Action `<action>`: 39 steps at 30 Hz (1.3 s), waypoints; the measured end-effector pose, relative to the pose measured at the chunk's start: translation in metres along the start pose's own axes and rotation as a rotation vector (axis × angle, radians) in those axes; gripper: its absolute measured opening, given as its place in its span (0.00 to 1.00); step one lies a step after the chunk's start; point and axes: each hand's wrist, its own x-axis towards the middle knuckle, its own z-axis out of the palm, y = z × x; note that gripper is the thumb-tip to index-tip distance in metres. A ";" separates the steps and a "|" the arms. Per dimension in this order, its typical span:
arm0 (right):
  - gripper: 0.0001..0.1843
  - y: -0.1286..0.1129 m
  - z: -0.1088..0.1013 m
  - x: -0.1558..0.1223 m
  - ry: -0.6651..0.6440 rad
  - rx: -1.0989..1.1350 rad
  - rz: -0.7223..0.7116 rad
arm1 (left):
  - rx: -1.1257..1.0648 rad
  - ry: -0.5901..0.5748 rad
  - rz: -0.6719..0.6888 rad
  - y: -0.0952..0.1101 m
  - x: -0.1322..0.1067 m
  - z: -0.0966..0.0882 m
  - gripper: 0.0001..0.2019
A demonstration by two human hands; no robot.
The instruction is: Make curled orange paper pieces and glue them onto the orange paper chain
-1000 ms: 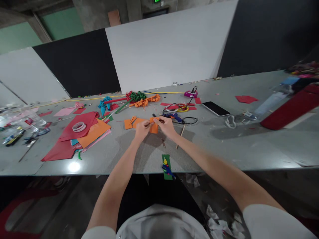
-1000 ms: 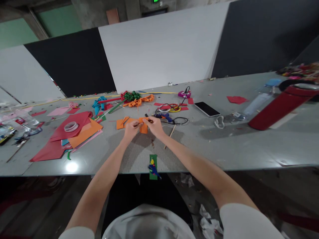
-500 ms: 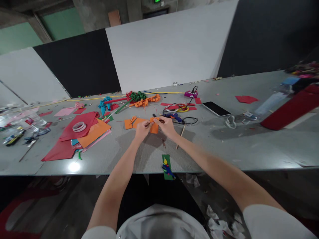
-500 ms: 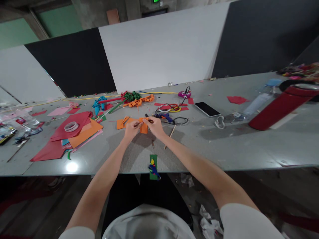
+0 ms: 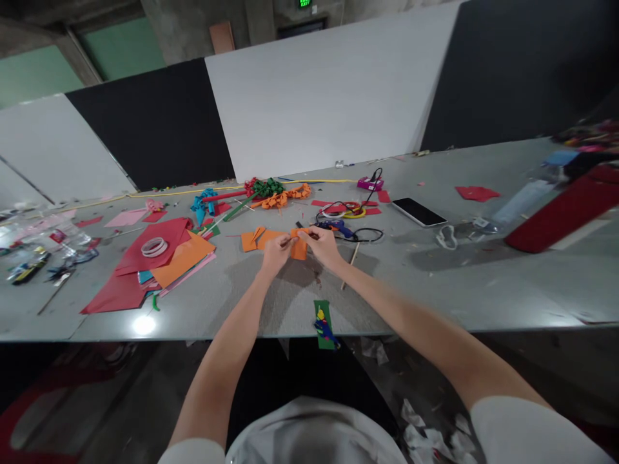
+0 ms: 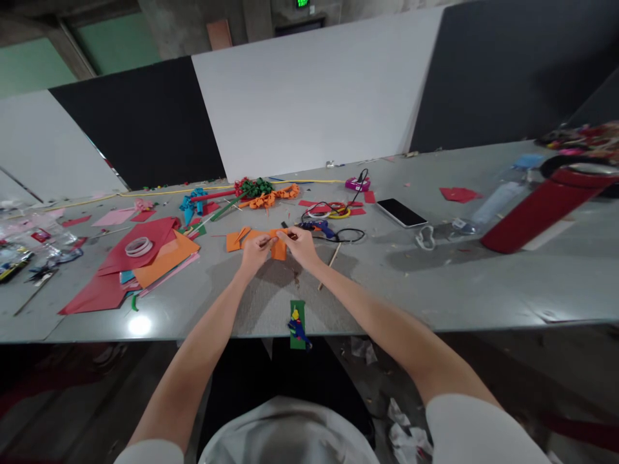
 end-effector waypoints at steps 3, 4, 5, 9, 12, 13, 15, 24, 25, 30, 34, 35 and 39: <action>0.28 0.001 0.000 0.000 -0.004 0.007 -0.014 | -0.007 0.039 -0.028 0.000 0.000 0.001 0.18; 0.28 0.000 0.000 0.000 -0.005 0.007 -0.016 | -0.012 0.055 -0.042 0.000 0.001 0.001 0.18; 0.29 0.000 0.000 0.000 -0.002 0.007 -0.017 | -0.022 0.068 -0.058 0.000 0.001 0.001 0.18; 0.30 -0.006 -0.003 -0.002 0.012 -0.005 -0.033 | -0.066 0.089 -0.089 0.003 0.001 0.000 0.18; 0.33 -0.010 -0.004 -0.002 0.014 -0.037 -0.033 | -0.069 0.095 -0.104 0.007 0.001 -0.001 0.18; 0.33 -0.011 -0.004 -0.002 0.015 -0.044 -0.032 | -0.075 0.095 -0.113 0.008 0.001 -0.001 0.18; 0.34 -0.012 -0.004 -0.002 0.014 -0.049 -0.035 | -0.089 0.099 -0.130 0.010 0.001 -0.001 0.18; 0.32 0.000 -0.003 0.001 -0.019 -0.071 -0.010 | -0.096 0.119 -0.146 0.009 0.003 -0.002 0.14; 0.32 0.002 -0.004 0.002 -0.027 -0.092 -0.025 | -0.086 0.112 -0.150 0.009 0.003 -0.003 0.13; 0.28 0.003 -0.006 0.005 -0.133 -0.245 -0.113 | -0.072 0.077 -0.134 0.011 0.003 -0.005 0.06; 0.26 0.001 -0.005 0.004 -0.208 -0.314 -0.179 | -0.110 0.050 -0.128 0.012 0.003 -0.006 0.08; 0.26 0.000 -0.005 0.004 -0.217 -0.319 -0.191 | -0.114 0.046 -0.132 0.013 0.003 -0.006 0.08; 0.25 0.000 -0.002 0.002 -0.250 -0.316 -0.210 | -0.135 0.054 -0.167 0.013 0.004 -0.006 0.08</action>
